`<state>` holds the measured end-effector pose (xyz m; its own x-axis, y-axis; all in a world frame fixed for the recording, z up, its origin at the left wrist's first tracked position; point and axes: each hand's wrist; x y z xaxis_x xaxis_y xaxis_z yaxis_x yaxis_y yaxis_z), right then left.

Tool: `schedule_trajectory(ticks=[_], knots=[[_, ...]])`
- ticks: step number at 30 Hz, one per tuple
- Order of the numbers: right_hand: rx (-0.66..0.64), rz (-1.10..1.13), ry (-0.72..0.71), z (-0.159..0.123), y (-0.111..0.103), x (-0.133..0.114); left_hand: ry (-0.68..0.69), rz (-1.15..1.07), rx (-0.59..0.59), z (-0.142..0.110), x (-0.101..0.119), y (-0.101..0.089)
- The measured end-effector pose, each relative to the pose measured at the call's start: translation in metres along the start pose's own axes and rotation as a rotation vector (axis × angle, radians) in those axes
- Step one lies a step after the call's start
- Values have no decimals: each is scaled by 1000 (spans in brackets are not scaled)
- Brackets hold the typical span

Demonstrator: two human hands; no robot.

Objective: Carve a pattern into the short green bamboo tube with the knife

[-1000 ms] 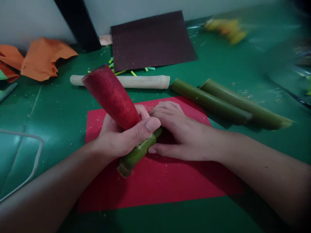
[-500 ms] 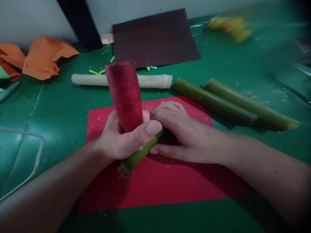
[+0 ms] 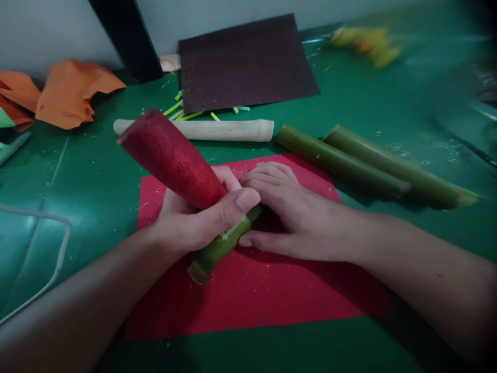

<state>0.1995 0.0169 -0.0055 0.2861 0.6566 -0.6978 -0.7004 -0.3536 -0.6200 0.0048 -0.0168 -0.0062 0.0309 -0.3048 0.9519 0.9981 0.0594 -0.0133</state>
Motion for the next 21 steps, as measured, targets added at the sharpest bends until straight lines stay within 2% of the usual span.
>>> schedule_trajectory(ticks=[15, 21], knots=[[6, -9, -9, 1, 0, -1, 3, -14, -48, 3, -2, -1], [0, -11, -10, 0, 0, -1, 60, -43, -67, 6, -5, 0]])
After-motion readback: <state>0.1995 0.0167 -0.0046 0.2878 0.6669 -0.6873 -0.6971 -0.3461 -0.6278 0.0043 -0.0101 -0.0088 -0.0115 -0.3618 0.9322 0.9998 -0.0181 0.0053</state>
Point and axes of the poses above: each hand's wrist, its own z-axis towards the middle knuckle, its own y-axis out of the palm, x = y × z, and after that the axes turned 14 degrees about x, right-handed
